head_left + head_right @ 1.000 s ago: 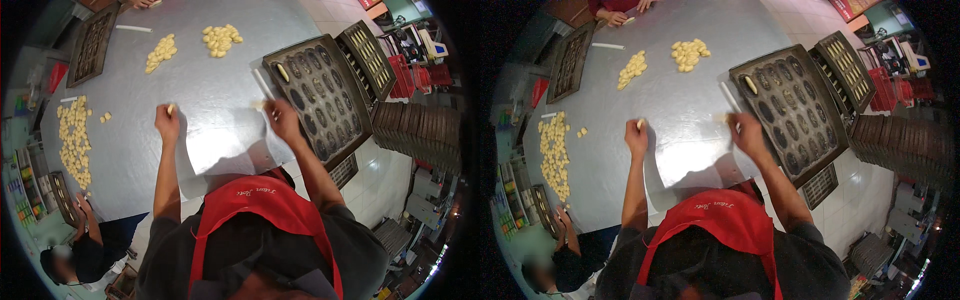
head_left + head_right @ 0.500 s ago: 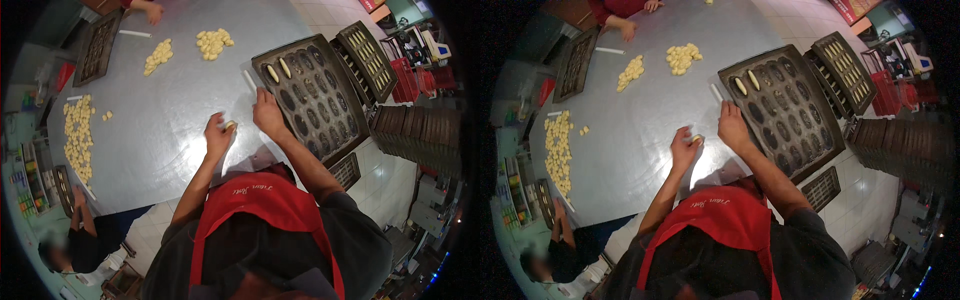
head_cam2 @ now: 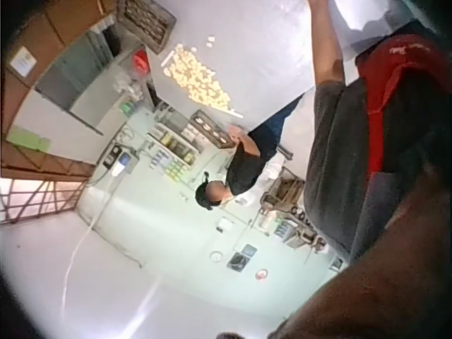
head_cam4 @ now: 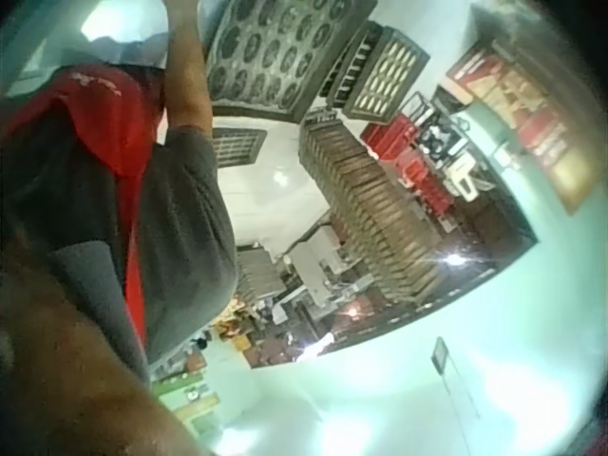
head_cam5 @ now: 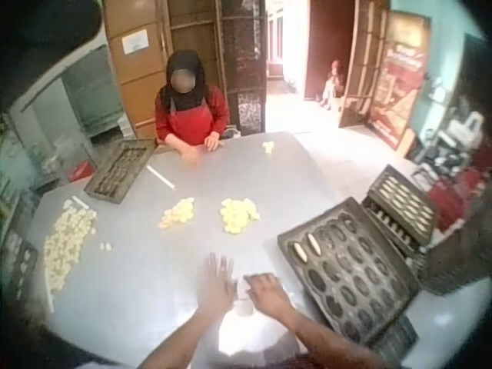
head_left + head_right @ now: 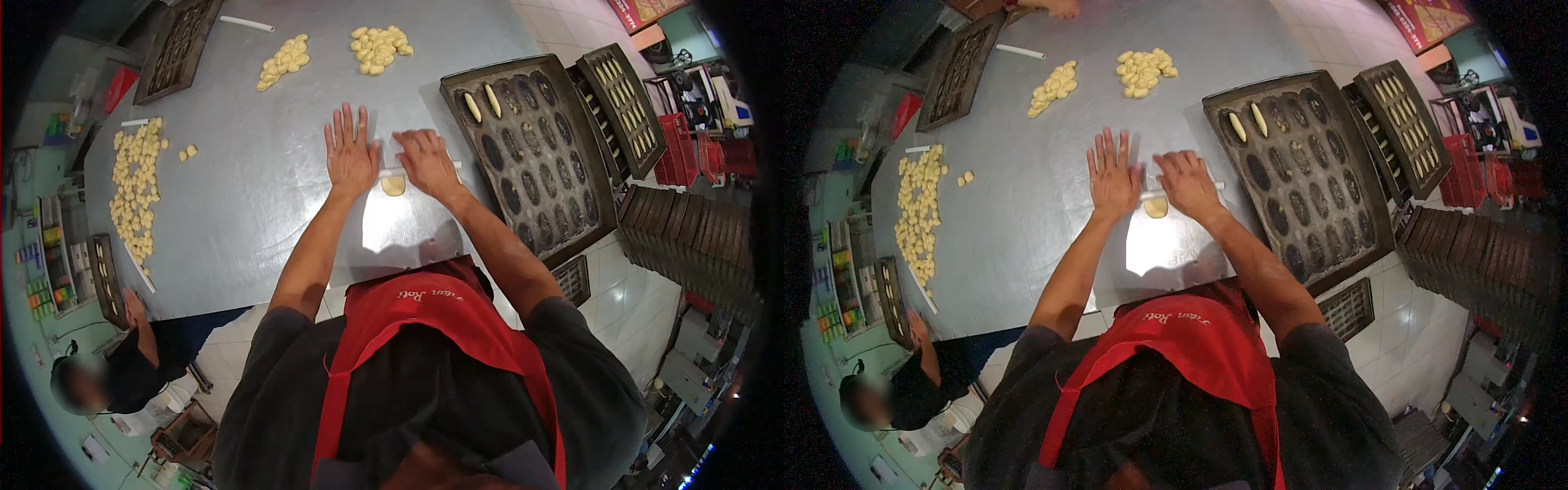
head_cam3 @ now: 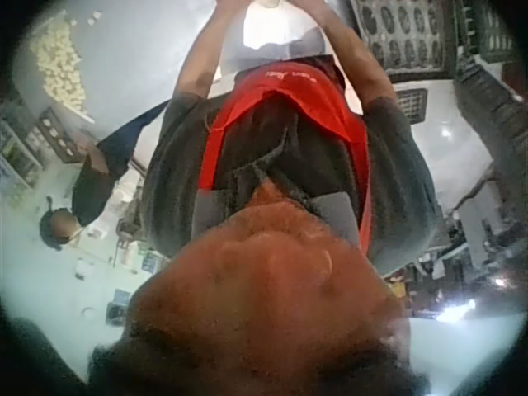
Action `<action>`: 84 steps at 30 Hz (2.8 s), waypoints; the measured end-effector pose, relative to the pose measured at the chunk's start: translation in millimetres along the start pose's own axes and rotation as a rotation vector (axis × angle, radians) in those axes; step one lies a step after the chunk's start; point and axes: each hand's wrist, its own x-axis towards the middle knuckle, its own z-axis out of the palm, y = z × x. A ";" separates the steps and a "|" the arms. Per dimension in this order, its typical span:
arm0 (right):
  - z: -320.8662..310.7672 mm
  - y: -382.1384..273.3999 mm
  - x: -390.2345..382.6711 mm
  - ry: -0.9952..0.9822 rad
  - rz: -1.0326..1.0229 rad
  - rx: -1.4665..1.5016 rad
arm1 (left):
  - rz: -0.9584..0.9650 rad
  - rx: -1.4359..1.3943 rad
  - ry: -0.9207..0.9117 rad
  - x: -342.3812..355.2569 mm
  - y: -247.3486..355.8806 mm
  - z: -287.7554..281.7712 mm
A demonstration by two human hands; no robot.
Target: Manually shaping small portions of dough into rolls and placing them on baking trays, then retrieving more dough from an industrial mixer.
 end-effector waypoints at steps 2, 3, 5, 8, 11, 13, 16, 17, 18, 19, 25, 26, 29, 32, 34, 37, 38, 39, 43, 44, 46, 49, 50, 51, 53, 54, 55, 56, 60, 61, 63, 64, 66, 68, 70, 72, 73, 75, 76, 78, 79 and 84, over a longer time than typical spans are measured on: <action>-0.2 -8.1 -7.6 0.050 0.086 -0.073 | 0.064 0.054 0.037 -1.1 1.9 -5.8; 5.3 -13.0 -34.9 0.004 0.107 -0.022 | 0.100 0.005 -0.039 -23.0 6.0 -0.6; 1.1 -34.8 -88.2 -0.078 0.170 0.023 | 0.113 -0.019 -0.227 -81.8 16.5 -0.2; -8.3 -32.3 -111.0 -0.186 0.244 0.121 | 0.224 -0.112 -0.265 -129.5 40.7 -21.9; -2.4 -3.4 -98.9 0.046 0.309 0.143 | 0.302 -0.171 -0.287 -145.4 43.3 -11.6; -4.8 -3.5 -72.8 0.102 0.485 0.028 | 0.302 -0.391 -0.273 -139.4 44.7 -11.7; 2.9 -22.8 -47.9 -0.047 0.309 -0.398 | -0.065 -0.312 -0.457 -79.1 57.4 -31.9; 10.3 -32.1 -43.6 -0.061 0.207 -0.390 | -0.069 -0.313 -0.455 -75.0 57.6 -24.9; 16.5 -38.4 -41.4 -0.077 0.100 -0.379 | 0.008 -0.180 -0.265 -75.7 55.6 -13.0; 22.7 -44.1 -51.1 -0.113 0.101 -0.408 | 0.088 -0.046 -0.078 -77.2 54.5 -6.5; 6.6 -62.5 -113.5 -0.120 0.032 -0.320 | 0.149 -0.256 -0.181 -142.4 57.6 -24.2; 5.1 -63.9 -110.0 -0.076 0.057 -0.305 | 0.120 -0.290 -0.165 -139.6 57.0 -27.6; 5.5 -66.2 -131.0 -0.123 0.005 -0.321 | 0.160 -0.319 -0.141 -151.8 53.6 -21.0; 5.1 -72.2 -127.3 -0.108 -0.047 -0.323 | 0.203 -0.379 -0.207 -170.7 46.7 -16.2; 9.3 -65.8 -92.4 -0.185 0.148 -0.219 | 0.263 -0.320 -0.148 -163.6 44.6 -25.9; 34.0 -56.7 -22.3 0.101 0.204 0.036 | 0.118 -0.557 -0.126 -145.7 34.8 -28.8; 48.0 -51.1 -12.3 0.100 0.215 0.009 | 0.056 -0.616 0.012 -132.7 36.7 -38.1; 52.3 -58.0 -15.6 0.055 0.164 -0.076 | 0.004 -0.590 0.021 -129.2 24.0 -36.7; 52.3 -102.8 -105.9 -0.378 0.181 -0.208 | -0.126 -0.433 0.135 -118.4 -44.0 -29.3; 51.2 -103.1 -101.7 -0.372 0.189 -0.209 | -0.118 -0.366 0.136 -104.2 -57.5 -30.9; 41.6 -106.7 -86.2 -0.388 0.192 -0.291 | -0.105 -0.317 0.153 -59.2 -73.7 -18.0; 36.1 -82.3 -22.9 -0.150 0.145 -0.222 | -0.078 -0.315 0.178 40.6 -78.6 16.1; 35.3 -76.1 -10.3 -0.093 0.157 -0.148 | -0.105 -0.333 0.154 76.8 -77.5 26.1; 36.7 -79.6 -7.4 -0.041 0.089 -0.146 | -0.131 -0.343 0.133 112.6 -81.2 33.5; 27.6 -83.8 -38.1 -0.086 0.115 0.050 | -0.267 -0.283 0.034 167.8 -54.1 42.6; 14.6 -91.1 -52.2 -0.079 0.114 0.138 | -0.255 -0.288 0.028 189.6 -49.4 44.9; 8.8 -89.6 -70.3 -0.074 0.121 0.135 | -0.378 -0.371 -0.095 207.9 -45.9 46.5; 5.7 -83.5 -91.2 -0.083 0.154 0.105 | -0.498 -0.452 -0.222 217.3 -40.4 50.3; -18.5 -39.9 -97.2 -0.131 0.333 0.141 | -0.493 -0.677 -0.003 196.3 -70.3 59.4; -37.0 -36.7 -70.8 0.003 0.305 0.159 | -0.550 -0.608 0.074 175.3 -84.4 50.8; -78.4 -13.8 -20.8 0.160 0.635 0.224 | -0.587 -0.579 0.136 122.6 -112.6 18.8; -96.3 0.3 4.3 0.319 0.554 0.165 | -0.527 -0.484 0.287 83.0 -154.5 20.2; -137.4 37.0 38.2 0.733 0.469 0.426 | -0.378 -0.278 0.384 12.3 -185.0 7.2; -159.3 82.5 55.3 0.964 0.404 0.589 | -0.288 -0.133 0.440 -49.6 -194.4 -3.6; -163.9 147.4 32.7 0.924 0.450 -0.142 | -0.706 -0.588 0.250 -69.8 -154.1 -20.1; -137.0 183.5 -6.2 0.476 0.655 -0.308 | -0.720 -0.648 0.156 -105.3 -153.7 -10.2; -127.1 191.1 -16.4 -0.003 0.834 -0.465 | -0.716 -0.700 0.141 -116.6 -139.5 -11.8; -116.9 94.4 -7.6 0.349 0.479 -0.340 | -0.699 -0.839 0.135 -131.2 -85.7 -27.2; -95.5 65.5 -15.5 0.253 0.503 -0.222 | -0.651 -0.945 0.116 -122.3 -53.0 -34.2; -38.7 8.2 -17.0 0.117 0.339 -0.146 | -0.559 -1.132 0.085 -118.9 -21.0 -19.2; -22.8 -9.5 -22.6 0.105 0.204 -0.223 | -0.581 -1.007 -0.036 -92.9 15.3 -37.4; -6.3 1.3 -23.8 0.140 0.450 -0.236 | -0.036 -0.223 -0.157 -80.1 31.6 -12.7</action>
